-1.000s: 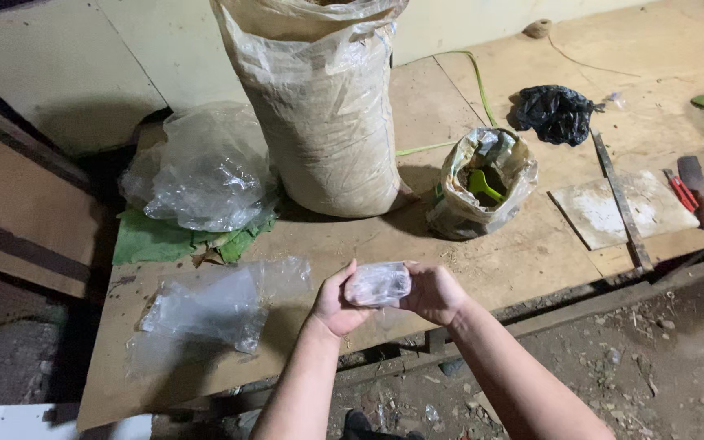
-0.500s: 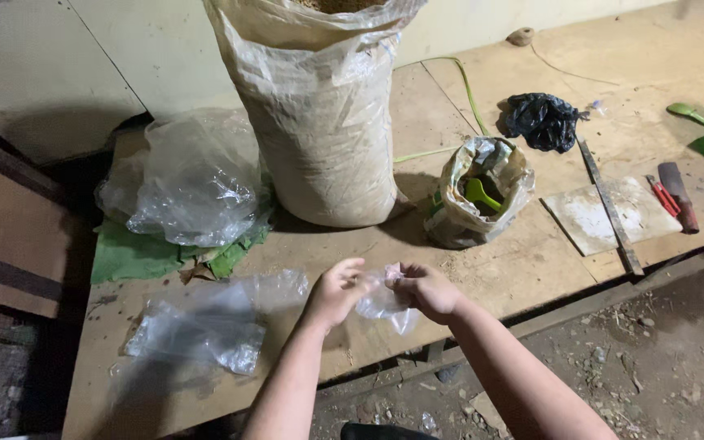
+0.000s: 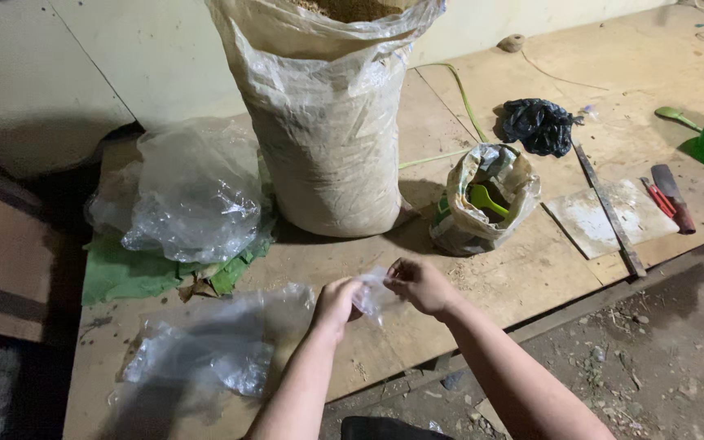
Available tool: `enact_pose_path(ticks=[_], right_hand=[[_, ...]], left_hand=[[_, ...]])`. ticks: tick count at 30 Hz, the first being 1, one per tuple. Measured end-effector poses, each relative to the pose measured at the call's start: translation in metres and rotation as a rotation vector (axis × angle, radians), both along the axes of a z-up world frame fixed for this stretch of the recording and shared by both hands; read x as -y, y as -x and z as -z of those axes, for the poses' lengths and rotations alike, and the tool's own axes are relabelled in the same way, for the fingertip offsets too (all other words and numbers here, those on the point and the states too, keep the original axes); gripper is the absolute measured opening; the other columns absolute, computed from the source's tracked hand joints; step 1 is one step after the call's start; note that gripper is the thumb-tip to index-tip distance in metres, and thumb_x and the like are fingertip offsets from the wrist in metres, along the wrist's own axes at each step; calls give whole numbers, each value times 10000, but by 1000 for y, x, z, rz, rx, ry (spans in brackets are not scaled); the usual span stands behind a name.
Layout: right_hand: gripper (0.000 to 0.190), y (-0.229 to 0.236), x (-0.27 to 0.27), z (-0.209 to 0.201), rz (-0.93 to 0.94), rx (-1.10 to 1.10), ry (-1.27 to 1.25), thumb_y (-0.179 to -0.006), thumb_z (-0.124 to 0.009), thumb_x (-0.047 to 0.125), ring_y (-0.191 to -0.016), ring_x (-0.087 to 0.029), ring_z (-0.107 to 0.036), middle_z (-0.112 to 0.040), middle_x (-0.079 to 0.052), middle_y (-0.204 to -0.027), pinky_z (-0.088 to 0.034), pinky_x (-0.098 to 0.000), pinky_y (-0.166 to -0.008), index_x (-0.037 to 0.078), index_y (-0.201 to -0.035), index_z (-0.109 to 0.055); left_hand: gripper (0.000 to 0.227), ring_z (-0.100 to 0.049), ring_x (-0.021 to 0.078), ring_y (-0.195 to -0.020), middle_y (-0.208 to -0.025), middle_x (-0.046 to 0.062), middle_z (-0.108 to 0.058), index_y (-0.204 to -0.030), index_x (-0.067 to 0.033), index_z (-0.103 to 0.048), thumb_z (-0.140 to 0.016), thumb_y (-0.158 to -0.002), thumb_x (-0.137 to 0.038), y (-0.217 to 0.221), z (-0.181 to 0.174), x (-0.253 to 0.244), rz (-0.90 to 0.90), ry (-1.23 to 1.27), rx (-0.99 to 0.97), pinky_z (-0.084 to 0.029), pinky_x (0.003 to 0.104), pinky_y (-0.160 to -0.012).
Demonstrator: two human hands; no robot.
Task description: The person scoops a dark granular material from a large sack into a small clear plastic bag using a green plastic scoop. The person holds the bag open with the left hand and repeatedly fills it with the scoop in the right hand.
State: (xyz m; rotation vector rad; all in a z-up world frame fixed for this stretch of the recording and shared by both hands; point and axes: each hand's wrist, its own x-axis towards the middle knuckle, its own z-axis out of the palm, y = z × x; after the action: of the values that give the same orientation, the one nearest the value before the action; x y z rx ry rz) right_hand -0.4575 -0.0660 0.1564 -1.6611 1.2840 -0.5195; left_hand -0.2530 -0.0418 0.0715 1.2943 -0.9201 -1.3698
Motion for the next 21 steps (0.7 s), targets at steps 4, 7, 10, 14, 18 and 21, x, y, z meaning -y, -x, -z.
enact_pose_path(ticks=[4, 7, 10, 14, 18, 21], right_hand=[[194, -3, 5, 7, -64, 55, 78, -966, -710, 227, -770, -122, -632, -715, -63, -841, -528, -277, -725, 33, -976, -705], [173, -11, 5, 6, -128, 337, 56, -946, -718, 187, -836, -95, -636, -727, -36, -911, -545, -272, -764, 26, -1008, -698], [224, -14, 3, -2, -24, 162, 57, -904, -738, 205, -782, -122, -618, -729, -35, -909, -534, -296, -705, 79, -1078, -675], [454, -19, -8, -11, 83, -156, 135, -751, -827, 146, -788, -182, -677, -711, -74, -887, -572, -337, -723, 90, -1138, -595], [347, -13, -7, -11, 41, -299, 183, -745, -759, 141, -750, -207, -706, -731, -67, -835, -574, -351, -713, 74, -1072, -664], [311, -6, -1, -9, 21, -197, 218, -762, -745, 135, -725, -197, -701, -728, -75, -815, -567, -352, -699, 60, -1056, -677]], left_hand=[[536, -659, 177, -1043, -1163, 30, -658, -1348, -82, -578, -739, -871, -264, -14, -24, -10, 24, 473, 298, -519, 351, -898], [466, -689, 248, -962, -1091, 100, -698, -1247, -41, -671, -741, -838, -253, -16, -47, -3, 105, 560, 516, -567, 337, -825], [262, -749, 284, -902, -984, 136, -761, -1029, -46, -787, -686, -860, -219, -16, -62, 4, 144, 532, 743, -569, 346, -798], [205, -769, 284, -915, -1021, 127, -780, -1054, -115, -792, -687, -918, -226, -9, -72, 6, -62, 354, 764, -580, 358, -806], [174, -755, 294, -932, -1014, 115, -786, -1016, -131, -816, -719, -901, -218, -8, -81, 9, -96, 294, 866, -573, 378, -793], [349, -754, 292, -939, -1066, 138, -754, -1137, -76, -748, -698, -808, -179, -3, -87, 10, -3, 720, 646, -578, 374, -818]])
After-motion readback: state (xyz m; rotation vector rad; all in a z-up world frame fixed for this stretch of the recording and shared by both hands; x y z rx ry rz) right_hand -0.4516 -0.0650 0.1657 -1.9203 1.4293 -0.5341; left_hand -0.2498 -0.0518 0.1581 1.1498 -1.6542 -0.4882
